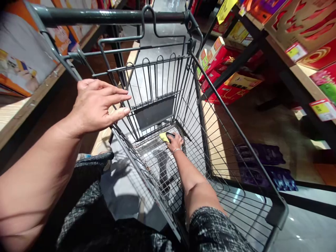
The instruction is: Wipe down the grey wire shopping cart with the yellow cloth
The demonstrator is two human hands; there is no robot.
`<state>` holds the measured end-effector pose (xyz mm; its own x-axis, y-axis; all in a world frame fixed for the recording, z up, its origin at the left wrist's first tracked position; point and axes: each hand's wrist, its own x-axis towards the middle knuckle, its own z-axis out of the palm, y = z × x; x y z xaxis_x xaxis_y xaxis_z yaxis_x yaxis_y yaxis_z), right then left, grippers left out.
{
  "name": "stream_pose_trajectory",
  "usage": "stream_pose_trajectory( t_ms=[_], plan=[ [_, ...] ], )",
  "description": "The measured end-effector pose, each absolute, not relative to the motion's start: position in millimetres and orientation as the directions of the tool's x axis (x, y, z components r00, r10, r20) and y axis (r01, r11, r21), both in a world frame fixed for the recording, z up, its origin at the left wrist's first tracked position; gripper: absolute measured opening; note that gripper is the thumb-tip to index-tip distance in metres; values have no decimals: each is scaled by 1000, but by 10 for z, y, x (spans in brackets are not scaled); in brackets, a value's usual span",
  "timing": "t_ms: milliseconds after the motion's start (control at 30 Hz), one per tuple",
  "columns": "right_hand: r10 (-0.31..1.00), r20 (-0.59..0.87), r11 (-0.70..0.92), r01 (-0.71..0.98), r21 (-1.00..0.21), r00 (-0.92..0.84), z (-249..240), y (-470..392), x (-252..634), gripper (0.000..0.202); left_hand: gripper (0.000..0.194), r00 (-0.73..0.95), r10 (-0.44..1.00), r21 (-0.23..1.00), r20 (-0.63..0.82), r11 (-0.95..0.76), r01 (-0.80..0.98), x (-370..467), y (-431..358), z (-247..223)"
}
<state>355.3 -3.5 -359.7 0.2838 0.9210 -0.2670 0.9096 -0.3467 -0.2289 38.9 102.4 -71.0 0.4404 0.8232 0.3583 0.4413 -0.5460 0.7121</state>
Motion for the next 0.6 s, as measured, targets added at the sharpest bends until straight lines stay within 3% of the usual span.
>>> stream_pose_trajectory(
  t_ms=[133, 233, 433, 600],
  plan=[
    [827, -341, -527, 828, -194, 447, -3626, -7, 3445, 43, 45, 487, 798, 567, 356, -598, 567, 388, 1020, -676],
    [862, -392, -420, 886, -195, 322, -3640, -127, 3266, 49, 39, 480, 781, 505, 400, -625, 595, 397, 1004, -654],
    [948, -312, -139, 957, -255, 55, -3588, -471, 2918, 57, 29, 472, 784, 563, 404, -620, 546, 394, 1004, -680],
    [934, -351, -101, 890, -445, -70, -3280, -619, 2491, 50, 27, 462, 777, 530, 428, -630, 568, 395, 1032, -695]
  ],
)
